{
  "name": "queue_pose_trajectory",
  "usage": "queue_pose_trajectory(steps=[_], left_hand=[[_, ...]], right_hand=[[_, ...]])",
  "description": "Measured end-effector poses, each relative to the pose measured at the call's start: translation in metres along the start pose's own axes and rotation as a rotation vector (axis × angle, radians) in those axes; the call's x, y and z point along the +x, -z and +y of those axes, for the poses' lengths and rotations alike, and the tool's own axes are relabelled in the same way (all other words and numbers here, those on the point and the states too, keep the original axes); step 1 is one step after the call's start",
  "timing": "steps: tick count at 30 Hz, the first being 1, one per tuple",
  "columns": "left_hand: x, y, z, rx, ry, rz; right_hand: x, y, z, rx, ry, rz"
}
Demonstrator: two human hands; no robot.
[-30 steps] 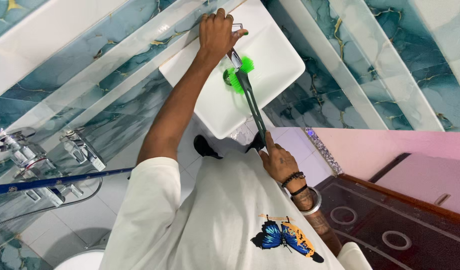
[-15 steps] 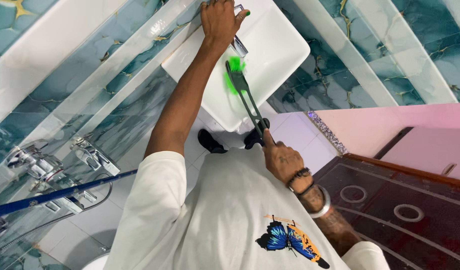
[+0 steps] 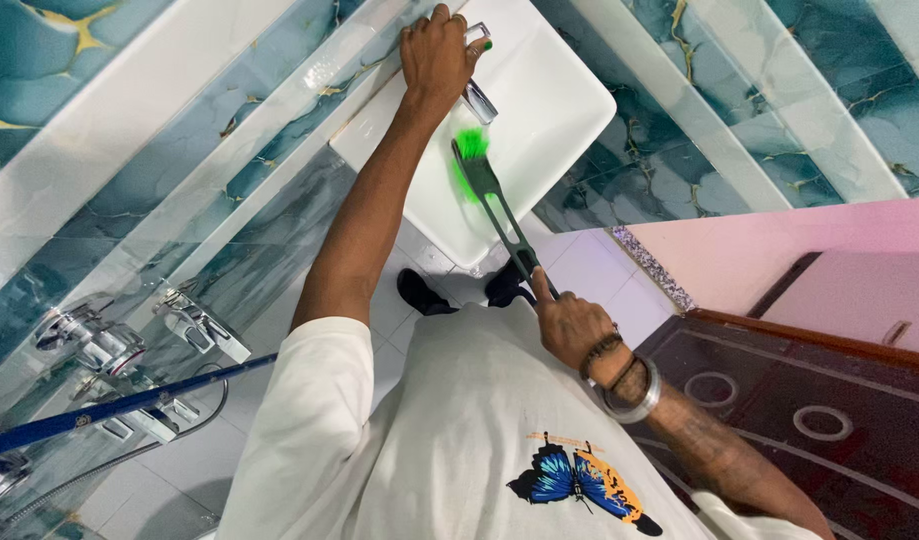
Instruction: The person cleans a sink and faucet by applying a blue liquid from a bottle and scrubbing the surfaces with a long-handled green brush.
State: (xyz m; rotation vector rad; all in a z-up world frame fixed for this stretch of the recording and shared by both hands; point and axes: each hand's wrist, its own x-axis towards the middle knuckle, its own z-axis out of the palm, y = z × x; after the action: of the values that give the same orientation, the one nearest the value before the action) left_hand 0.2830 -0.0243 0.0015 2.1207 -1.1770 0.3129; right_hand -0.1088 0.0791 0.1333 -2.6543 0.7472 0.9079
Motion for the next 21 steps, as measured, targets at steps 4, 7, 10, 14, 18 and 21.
queue_pose_trajectory(steps=[4,7,10,14,18,21], left_hand=[[-0.004,-0.004,0.003,-0.061,0.044,-0.141],[-0.008,-0.002,0.004,-0.121,0.064,-0.153],[-0.005,0.008,0.003,-0.12,0.045,-0.104],[-0.002,0.007,0.006,-0.074,-0.023,-0.046],[-0.012,0.005,0.003,-0.162,-0.021,-0.092],[-0.007,0.009,-0.001,-0.2,-0.05,-0.074]], right_hand=[[-0.011,0.023,0.019,0.013,-0.044,0.031],[0.031,0.023,0.009,0.085,-0.1,0.104],[0.017,0.008,-0.015,0.058,-0.071,0.092],[-0.014,0.028,0.021,0.098,-0.006,0.029],[0.043,0.038,0.017,0.217,-0.104,0.032],[0.02,0.029,-0.012,0.112,-0.074,0.065]])
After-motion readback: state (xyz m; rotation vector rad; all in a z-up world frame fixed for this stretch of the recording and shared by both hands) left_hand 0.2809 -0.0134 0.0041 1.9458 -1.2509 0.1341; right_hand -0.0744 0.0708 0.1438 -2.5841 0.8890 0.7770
